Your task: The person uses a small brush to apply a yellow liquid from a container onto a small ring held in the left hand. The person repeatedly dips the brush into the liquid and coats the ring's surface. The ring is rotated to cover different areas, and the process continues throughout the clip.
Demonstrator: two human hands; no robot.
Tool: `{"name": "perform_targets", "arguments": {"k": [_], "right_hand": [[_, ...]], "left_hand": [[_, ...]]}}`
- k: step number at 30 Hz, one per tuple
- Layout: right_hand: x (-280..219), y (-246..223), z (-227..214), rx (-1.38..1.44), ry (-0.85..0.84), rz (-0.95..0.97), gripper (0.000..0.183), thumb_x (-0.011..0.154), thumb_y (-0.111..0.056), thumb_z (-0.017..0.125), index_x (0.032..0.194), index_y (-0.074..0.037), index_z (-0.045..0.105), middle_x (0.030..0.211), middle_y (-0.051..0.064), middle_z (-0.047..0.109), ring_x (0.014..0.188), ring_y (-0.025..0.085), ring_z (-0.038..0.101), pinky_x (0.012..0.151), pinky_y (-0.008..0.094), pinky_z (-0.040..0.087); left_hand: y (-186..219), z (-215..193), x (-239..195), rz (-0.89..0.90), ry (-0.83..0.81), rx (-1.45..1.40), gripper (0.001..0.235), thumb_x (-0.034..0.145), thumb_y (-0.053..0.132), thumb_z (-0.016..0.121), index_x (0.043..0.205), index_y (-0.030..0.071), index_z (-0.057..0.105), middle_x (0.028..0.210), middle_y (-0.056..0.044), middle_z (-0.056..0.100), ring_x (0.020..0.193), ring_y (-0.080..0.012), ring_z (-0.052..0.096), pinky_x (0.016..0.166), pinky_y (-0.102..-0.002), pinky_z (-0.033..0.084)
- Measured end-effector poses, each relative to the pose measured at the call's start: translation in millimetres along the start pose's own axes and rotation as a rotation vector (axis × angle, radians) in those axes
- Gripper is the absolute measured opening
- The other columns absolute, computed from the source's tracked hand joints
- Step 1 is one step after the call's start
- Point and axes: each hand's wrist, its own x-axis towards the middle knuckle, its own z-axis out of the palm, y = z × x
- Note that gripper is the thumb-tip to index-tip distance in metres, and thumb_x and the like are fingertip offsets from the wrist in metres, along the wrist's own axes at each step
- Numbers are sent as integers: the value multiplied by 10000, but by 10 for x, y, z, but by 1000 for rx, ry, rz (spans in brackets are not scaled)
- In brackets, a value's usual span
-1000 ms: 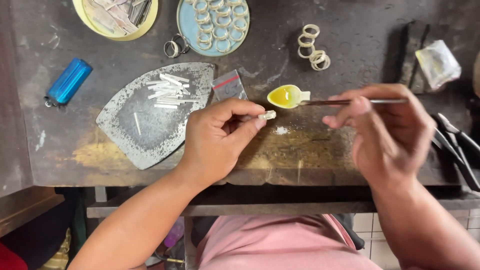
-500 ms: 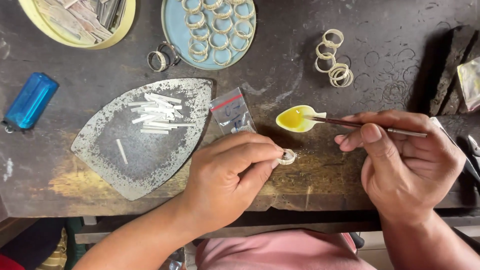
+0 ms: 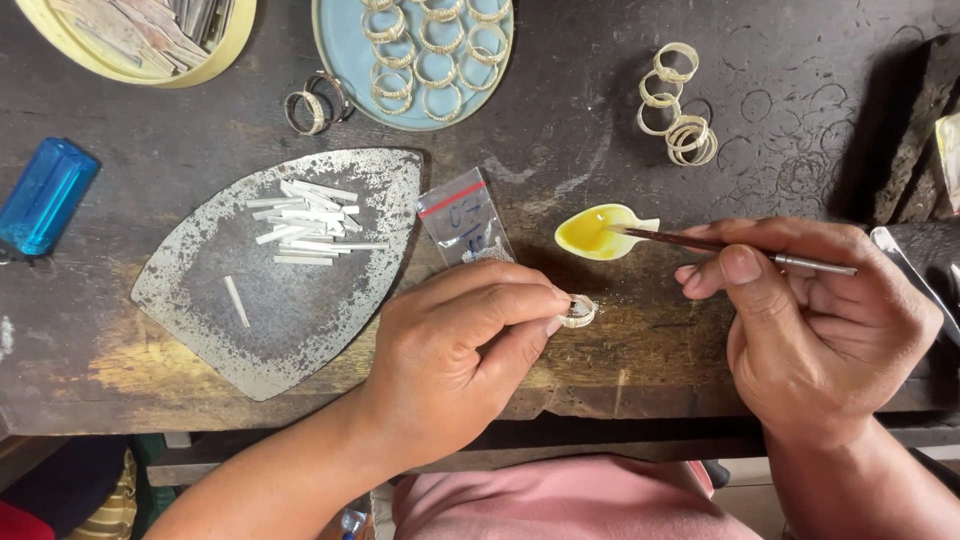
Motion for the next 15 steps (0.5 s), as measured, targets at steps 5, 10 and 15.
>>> {"name": "perform_targets", "arguments": {"k": [5,10,15], "right_hand": [[15,-16,15,1,6,-23,128,889,69,491,874,176,421,812,319,534,621,304,596,579,323,520],[6,-6,-14,123,17,42,130,901,53,465,895,162,394,853,341,529,578,296,571,565,326,526],[-56,59,-136,338,69,257,75,925,-13,491,914,57,469,872,229,570,607,257,613,563,282,558]], "left_hand": [[-4,7,4,12,6,7,82,805,-31,595,856,25,565,827,-96,617,712,-203,625,675,-272,506],[-20,19,1,81,44,83,72,811,-39,594,851,9,559,826,-106,616,704,-211,625,655,-279,509],[-60,24,-39,163,38,108,65,806,-47,616,846,-9,582,843,-116,623,734,-218,637,676,-288,534]]}}
